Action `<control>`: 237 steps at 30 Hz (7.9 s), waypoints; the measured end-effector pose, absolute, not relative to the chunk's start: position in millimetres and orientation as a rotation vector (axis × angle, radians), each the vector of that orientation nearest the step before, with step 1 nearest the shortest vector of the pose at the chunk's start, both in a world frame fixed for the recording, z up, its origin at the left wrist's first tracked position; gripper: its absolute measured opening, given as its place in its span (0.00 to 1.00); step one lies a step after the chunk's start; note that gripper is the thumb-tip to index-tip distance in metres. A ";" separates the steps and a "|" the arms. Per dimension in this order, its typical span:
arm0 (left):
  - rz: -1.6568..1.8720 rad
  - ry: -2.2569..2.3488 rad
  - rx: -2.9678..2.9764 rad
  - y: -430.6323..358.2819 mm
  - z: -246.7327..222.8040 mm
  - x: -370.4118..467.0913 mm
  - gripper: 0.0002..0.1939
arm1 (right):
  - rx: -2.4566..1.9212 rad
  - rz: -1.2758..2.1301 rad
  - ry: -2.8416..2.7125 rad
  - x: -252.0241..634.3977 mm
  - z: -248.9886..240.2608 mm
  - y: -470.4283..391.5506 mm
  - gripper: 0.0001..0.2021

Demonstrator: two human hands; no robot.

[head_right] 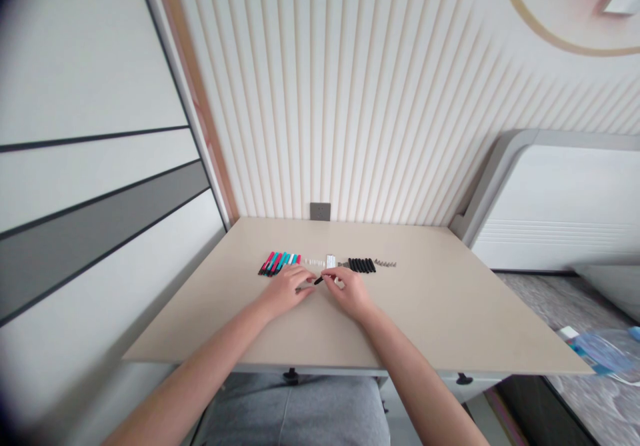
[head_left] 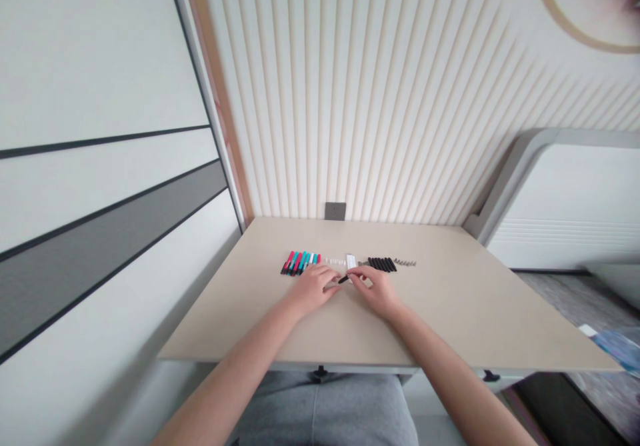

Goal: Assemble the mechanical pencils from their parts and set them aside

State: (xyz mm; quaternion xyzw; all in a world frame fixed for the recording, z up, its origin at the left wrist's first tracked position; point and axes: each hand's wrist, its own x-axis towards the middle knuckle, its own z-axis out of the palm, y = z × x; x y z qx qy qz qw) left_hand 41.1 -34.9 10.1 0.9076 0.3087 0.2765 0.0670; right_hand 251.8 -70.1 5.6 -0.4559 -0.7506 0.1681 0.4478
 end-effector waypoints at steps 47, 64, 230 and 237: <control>0.918 0.906 2.683 -36.2 16.3 41.6 0.09 | -1.134 0.183 -2.013 250.8 8.8 -72.3 0.10; 0.869 0.926 2.722 -35.0 13.2 41.9 0.10 | -1.100 0.414 -1.880 251.2 5.4 -68.2 0.10; 0.542 0.961 2.993 -28.2 16.8 20.4 0.07 | -1.796 -0.370 -1.990 291.4 -3.5 -61.2 0.11; 0.545 0.962 2.979 -28.8 17.9 20.7 0.07 | -1.783 -0.376 -2.013 287.3 -4.7 -60.0 0.12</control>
